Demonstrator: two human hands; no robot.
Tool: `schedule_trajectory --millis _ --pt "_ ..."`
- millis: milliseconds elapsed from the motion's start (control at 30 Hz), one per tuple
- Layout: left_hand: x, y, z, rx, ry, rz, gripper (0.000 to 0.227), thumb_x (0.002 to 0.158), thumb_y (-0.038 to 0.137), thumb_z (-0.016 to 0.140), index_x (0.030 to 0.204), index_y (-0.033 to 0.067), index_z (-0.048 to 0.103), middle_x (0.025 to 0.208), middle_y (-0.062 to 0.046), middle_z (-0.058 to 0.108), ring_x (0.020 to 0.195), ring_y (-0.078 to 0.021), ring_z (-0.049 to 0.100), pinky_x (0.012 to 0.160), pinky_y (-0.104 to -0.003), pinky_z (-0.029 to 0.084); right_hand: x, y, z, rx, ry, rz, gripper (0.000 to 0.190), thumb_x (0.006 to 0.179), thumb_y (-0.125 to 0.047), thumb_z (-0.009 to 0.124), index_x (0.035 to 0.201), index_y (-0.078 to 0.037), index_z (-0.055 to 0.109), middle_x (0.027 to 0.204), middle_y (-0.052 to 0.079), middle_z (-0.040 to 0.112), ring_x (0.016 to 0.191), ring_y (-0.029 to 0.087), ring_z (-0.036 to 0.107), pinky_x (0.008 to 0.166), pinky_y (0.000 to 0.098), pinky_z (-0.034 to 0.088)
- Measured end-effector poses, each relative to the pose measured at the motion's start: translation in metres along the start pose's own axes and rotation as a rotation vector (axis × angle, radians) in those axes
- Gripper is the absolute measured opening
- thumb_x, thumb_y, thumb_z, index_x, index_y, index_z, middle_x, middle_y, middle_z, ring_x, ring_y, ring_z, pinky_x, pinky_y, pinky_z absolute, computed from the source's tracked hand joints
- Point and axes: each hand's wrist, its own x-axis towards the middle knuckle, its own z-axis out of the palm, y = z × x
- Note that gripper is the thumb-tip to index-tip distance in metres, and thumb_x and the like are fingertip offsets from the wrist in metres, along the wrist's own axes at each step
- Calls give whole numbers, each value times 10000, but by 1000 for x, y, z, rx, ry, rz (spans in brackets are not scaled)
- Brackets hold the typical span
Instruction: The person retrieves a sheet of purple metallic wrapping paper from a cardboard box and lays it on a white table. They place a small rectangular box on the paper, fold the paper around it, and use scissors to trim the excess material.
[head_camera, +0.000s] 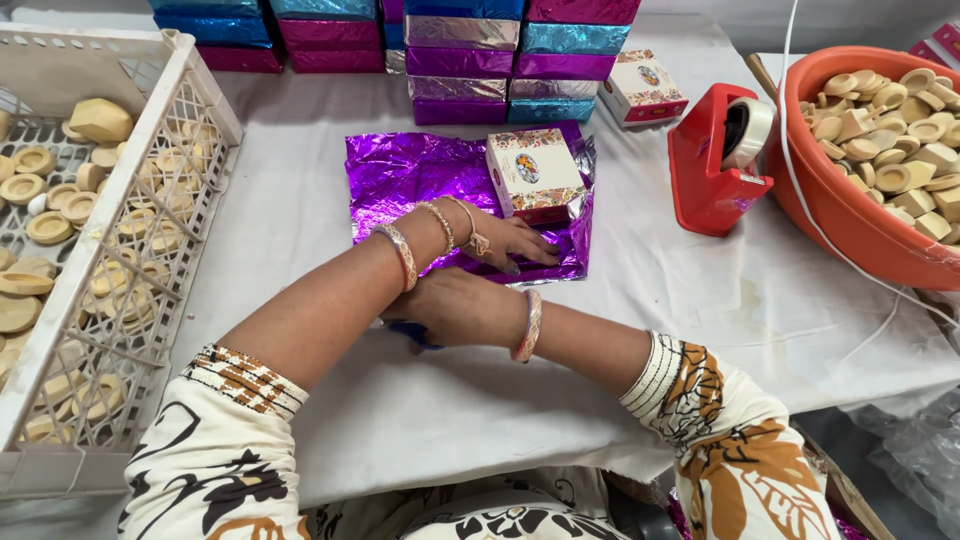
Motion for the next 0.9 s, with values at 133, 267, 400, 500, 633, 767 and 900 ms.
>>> schedule_trajectory --millis 133,267,400,500,633,767,900 --pt "9 -22 18 -13 36 65 769 927 199 653 1599 301 293 1680 -35 247 1550 -345 178 1256 -488 164 -6 -8 2 2 94 -85 579 722 -128 810 1271 -100 628 1280 126 673 1183 327 659 1021 446 513" --pt "7 -15 12 9 49 160 763 941 244 660 1606 265 288 1671 -81 261 1550 -350 185 1253 -492 170 -44 -37 -48 124 -204 153 450 806 -124 799 1208 -102 599 1125 132 682 1041 338 674 823 463 542" --pt "-6 6 8 -42 56 43 777 915 324 701 1582 254 307 1653 -60 281 1527 -347 193 1246 -499 176 -116 -33 -98 271 -45 370 537 758 -212 858 1186 -100 554 1048 101 682 881 295 691 736 423 547" --pt "-11 7 14 -41 114 29 797 890 327 719 1571 231 317 1637 -58 304 1506 -355 204 1237 -504 186 -179 -10 -114 234 208 629 577 735 -255 876 1169 -82 536 1038 106 670 841 246 696 720 378 568" --pt "-13 10 21 -31 235 57 750 885 294 721 1548 208 380 1615 -55 363 1472 -360 255 1232 -509 209 -252 30 -103 -116 397 881 506 759 -263 887 1066 -57 541 971 127 659 851 292 664 740 406 538" --pt "-10 5 29 -32 300 67 697 900 268 719 1526 194 421 1576 -63 421 1457 -343 306 1228 -504 230 -293 66 -82 -229 274 1045 416 747 -204 865 1007 -63 573 944 112 680 897 330 665 772 438 521" --pt "-17 15 30 -78 437 91 597 887 167 694 1456 154 515 1453 -88 549 1352 -318 445 1167 -452 335 -286 66 -89 -207 143 998 332 724 -149 816 986 -80 624 965 110 689 910 338 670 765 449 526"
